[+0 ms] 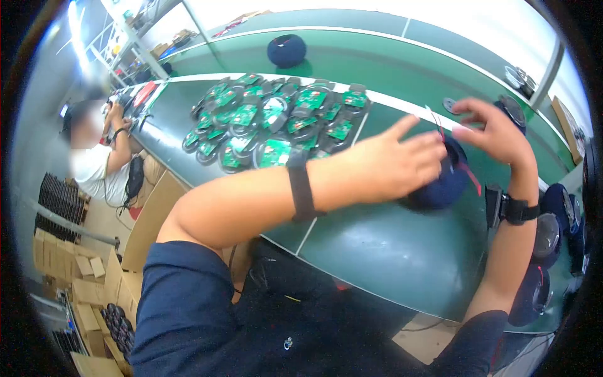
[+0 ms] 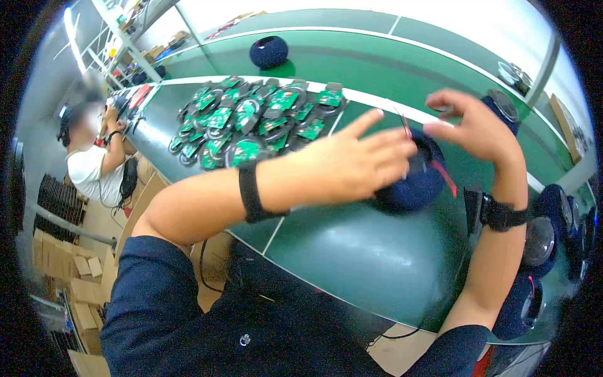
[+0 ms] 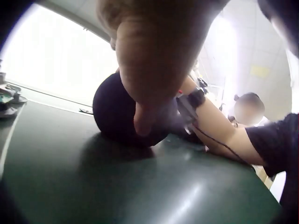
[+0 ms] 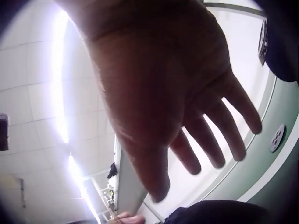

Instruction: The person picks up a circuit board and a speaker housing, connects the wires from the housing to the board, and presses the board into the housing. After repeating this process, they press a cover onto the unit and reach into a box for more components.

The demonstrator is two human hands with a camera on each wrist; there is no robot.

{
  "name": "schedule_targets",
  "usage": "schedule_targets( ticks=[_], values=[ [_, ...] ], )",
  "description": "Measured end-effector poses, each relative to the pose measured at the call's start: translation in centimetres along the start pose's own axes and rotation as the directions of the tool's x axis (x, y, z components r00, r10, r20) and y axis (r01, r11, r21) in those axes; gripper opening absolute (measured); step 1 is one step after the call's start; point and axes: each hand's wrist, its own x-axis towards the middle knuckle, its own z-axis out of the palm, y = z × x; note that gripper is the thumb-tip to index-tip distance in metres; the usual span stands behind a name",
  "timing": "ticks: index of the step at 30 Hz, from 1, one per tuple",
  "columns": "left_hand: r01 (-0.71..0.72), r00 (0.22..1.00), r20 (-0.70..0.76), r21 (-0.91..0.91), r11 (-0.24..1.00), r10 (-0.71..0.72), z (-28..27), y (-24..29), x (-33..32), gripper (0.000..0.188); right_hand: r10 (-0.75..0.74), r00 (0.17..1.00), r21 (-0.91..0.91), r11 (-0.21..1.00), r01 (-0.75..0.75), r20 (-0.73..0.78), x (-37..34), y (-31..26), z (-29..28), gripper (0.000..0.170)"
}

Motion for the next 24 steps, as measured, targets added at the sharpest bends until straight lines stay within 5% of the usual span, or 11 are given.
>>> schedule_targets(
  ticks=[1, 4, 6, 8, 10, 13, 17, 20, 22, 24],
  values=[
    [-0.018, 1.000, 0.000, 0.027, 0.999, 0.018, -0.7, 1.2, -0.9, 0.042, -0.001, 0.978, -0.035, 0.999, 0.008, 0.207, -0.4, -1.2, 0.6, 0.042],
    [0.173, 0.982, -0.072, -0.045, 0.984, -0.175, -3.1, 4.5, -4.3, 0.045, -0.014, 0.876, -0.093, 0.993, 0.067, 0.482, -0.3, -3.5, 2.2, 0.047],
    [0.228, 0.972, -0.040, -0.098, 0.969, -0.233, -5.3, 5.1, -7.4, 0.050, -0.002, 0.868, -0.151, 0.985, 0.089, 0.497, -0.8, -5.3, 3.0, 0.047],
    [0.470, 0.861, -0.047, -0.304, 0.829, -0.506, -5.4, 5.3, -11.5, 0.054, 0.119, 0.881, -0.253, 0.968, 0.001, 0.459, -1.2, -6.5, 3.6, 0.046],
    [0.677, 0.711, -0.067, -0.204, 0.707, -0.700, -6.6, 4.2, -15.1, 0.054, 0.122, 0.886, -0.253, 0.967, -0.006, 0.447, -1.3, -6.9, 4.1, 0.046],
    [0.809, 0.584, -0.147, 0.023, 0.588, -0.798, -5.4, 2.3, -18.8, 0.061, 0.224, 0.906, -0.308, 0.945, -0.111, 0.359, -1.2, -7.8, 5.6, 0.047],
    [0.864, 0.501, 0.079, 0.015, 0.503, -0.862, -4.0, 0.5, -20.8, 0.074, 0.167, 0.977, -0.306, 0.944, -0.120, 0.132, -0.6, -7.9, 8.2, 0.051],
    [0.828, 0.560, -0.028, -0.010, 0.560, -0.828, -4.9, 0.2, -20.8, 0.079, 0.207, 0.977, -0.291, 0.938, -0.186, 0.044, -1.7, -9.2, 8.1, 0.048],
    [0.803, 0.591, -0.100, -0.025, 0.596, -0.800, -5.1, 0.6, -20.4, 0.075, 0.069, 0.996, -0.202, 0.976, -0.079, -0.055, -2.8, -10.0, 7.4, 0.039],
    [0.748, 0.449, 0.008, -0.550, 0.372, -0.893, -5.0, 1.2, -20.3, 0.066, -0.026, 0.998, -0.343, 0.939, 0.007, -0.050, -3.9, -10.8, 6.5, 0.032]
  ],
)
